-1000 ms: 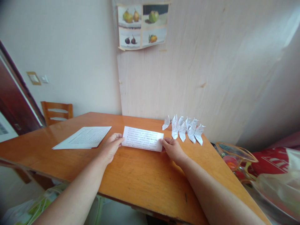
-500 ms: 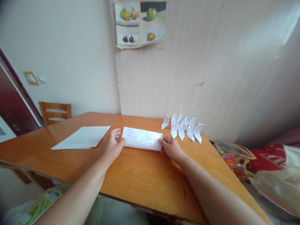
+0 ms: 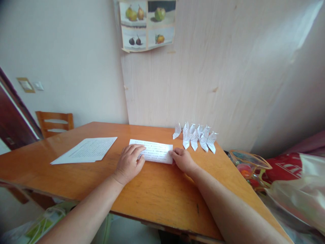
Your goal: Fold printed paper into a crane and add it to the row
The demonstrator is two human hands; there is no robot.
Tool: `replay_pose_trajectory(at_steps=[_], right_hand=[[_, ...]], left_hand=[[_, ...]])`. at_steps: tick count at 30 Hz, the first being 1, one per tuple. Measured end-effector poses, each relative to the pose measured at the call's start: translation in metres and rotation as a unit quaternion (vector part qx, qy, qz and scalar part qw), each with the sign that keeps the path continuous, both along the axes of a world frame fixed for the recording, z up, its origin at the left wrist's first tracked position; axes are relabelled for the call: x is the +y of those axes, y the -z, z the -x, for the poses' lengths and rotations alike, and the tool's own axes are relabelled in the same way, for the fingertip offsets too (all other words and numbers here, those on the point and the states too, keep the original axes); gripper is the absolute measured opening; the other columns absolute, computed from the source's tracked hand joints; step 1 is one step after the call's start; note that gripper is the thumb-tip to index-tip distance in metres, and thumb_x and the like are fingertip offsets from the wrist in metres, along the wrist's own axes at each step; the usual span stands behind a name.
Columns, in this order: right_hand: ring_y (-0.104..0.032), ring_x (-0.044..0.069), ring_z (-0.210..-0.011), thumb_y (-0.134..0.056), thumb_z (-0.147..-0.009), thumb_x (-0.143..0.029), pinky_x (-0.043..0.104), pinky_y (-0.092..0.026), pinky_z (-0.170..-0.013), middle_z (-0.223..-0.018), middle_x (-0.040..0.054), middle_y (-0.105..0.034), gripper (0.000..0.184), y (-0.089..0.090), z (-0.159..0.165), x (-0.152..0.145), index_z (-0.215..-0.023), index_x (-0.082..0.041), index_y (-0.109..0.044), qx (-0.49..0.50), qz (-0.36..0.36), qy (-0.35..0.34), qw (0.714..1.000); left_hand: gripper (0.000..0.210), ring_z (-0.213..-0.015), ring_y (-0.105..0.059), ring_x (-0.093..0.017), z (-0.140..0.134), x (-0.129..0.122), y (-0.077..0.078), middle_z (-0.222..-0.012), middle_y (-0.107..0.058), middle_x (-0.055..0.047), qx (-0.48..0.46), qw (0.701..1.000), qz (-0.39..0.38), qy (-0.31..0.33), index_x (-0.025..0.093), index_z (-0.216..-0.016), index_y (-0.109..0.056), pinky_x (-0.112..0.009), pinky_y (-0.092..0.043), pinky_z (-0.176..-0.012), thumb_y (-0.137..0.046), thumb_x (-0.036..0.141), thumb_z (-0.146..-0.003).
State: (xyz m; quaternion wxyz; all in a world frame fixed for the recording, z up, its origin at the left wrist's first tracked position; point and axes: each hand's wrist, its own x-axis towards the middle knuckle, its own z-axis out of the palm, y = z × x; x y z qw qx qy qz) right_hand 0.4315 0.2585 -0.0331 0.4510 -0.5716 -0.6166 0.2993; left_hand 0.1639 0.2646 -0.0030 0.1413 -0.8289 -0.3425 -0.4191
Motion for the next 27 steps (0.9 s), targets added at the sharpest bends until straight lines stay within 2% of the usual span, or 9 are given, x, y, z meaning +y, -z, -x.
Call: replay_pose_trajectory(at_steps=[5,11,15,18,22,25,27], right_hand=[[-0.053,0.014,-0.055,-0.054,-0.089,-0.046,0.025,-0.041,-0.053,-0.063,-0.0008,-0.06,0.029,-0.001,0.001,-0.001,-0.078,-0.02,-0.06,0.008,0.001,-0.001,1.0],[-0.058,0.015,-0.059,-0.054,-0.088,-0.044,0.026,-0.046,-0.055,-0.067,0.0006,-0.064,0.027,-0.008,0.006,-0.005,-0.08,-0.019,-0.061,0.021,0.003,-0.01,1.0],[-0.063,0.016,-0.062,-0.052,-0.089,-0.04,0.026,-0.049,-0.057,-0.075,0.0026,-0.068,0.027,-0.008,0.007,-0.004,-0.094,-0.017,-0.064,0.01,-0.003,0.002,1.0],[-0.061,0.017,-0.059,-0.053,-0.089,-0.038,0.028,-0.047,-0.055,-0.071,0.0018,-0.066,0.034,-0.006,0.005,-0.002,-0.111,-0.015,-0.063,-0.023,-0.018,0.034,0.999],[-0.061,0.02,-0.066,-0.058,-0.087,-0.033,0.032,-0.047,-0.064,-0.069,0.0011,-0.064,0.044,-0.008,0.001,-0.003,-0.127,-0.013,-0.059,-0.08,-0.059,0.099,0.99],[-0.064,0.023,-0.083,-0.056,-0.09,-0.032,0.036,-0.048,-0.076,-0.089,0.0073,-0.068,0.036,-0.015,0.001,-0.008,-0.121,-0.016,-0.065,-0.151,-0.131,0.119,0.973],[-0.065,0.025,-0.093,-0.053,-0.093,-0.03,0.037,-0.049,-0.082,-0.101,0.01,-0.069,0.028,-0.02,0.005,-0.014,-0.112,-0.018,-0.07,-0.209,-0.195,0.094,0.954]], left_hand=[[0.034,-0.123,-0.056,-0.028,-0.004,-0.001,0.003,-0.127,-0.067,-0.007,0.041,0.999,0.016,0.031,0.022,-0.117,-0.066,-0.049,-0.041,-0.109,-0.056,0.012,-0.086],[0.037,-0.129,-0.054,-0.029,-0.003,0.009,0.014,-0.136,-0.063,-0.009,0.076,0.995,0.047,0.039,0.022,-0.123,-0.066,-0.051,-0.04,-0.113,-0.058,0.018,-0.087],[0.041,-0.129,-0.055,-0.028,-0.001,0.013,0.02,-0.136,-0.063,-0.008,0.077,0.994,0.066,0.045,0.023,-0.126,-0.066,-0.05,-0.041,-0.113,-0.06,0.019,-0.086],[0.043,-0.13,-0.054,-0.028,-0.001,0.013,0.02,-0.138,-0.062,-0.009,0.083,0.993,0.078,0.04,0.022,-0.128,-0.065,-0.049,-0.04,-0.114,-0.061,0.021,-0.085],[0.045,-0.131,-0.053,-0.028,-0.001,0.012,0.02,-0.139,-0.062,-0.009,0.087,0.992,0.09,0.035,0.022,-0.129,-0.064,-0.049,-0.04,-0.114,-0.061,0.023,-0.085],[0.046,-0.131,-0.053,-0.028,-0.001,0.012,0.019,-0.139,-0.062,-0.009,0.086,0.991,0.097,0.035,0.022,-0.13,-0.064,-0.049,-0.04,-0.113,-0.062,0.023,-0.084],[0.045,-0.13,-0.054,-0.028,-0.001,0.012,0.018,-0.139,-0.062,-0.009,0.089,0.991,0.099,0.035,0.023,-0.13,-0.064,-0.049,-0.04,-0.113,-0.062,0.024,-0.085]])
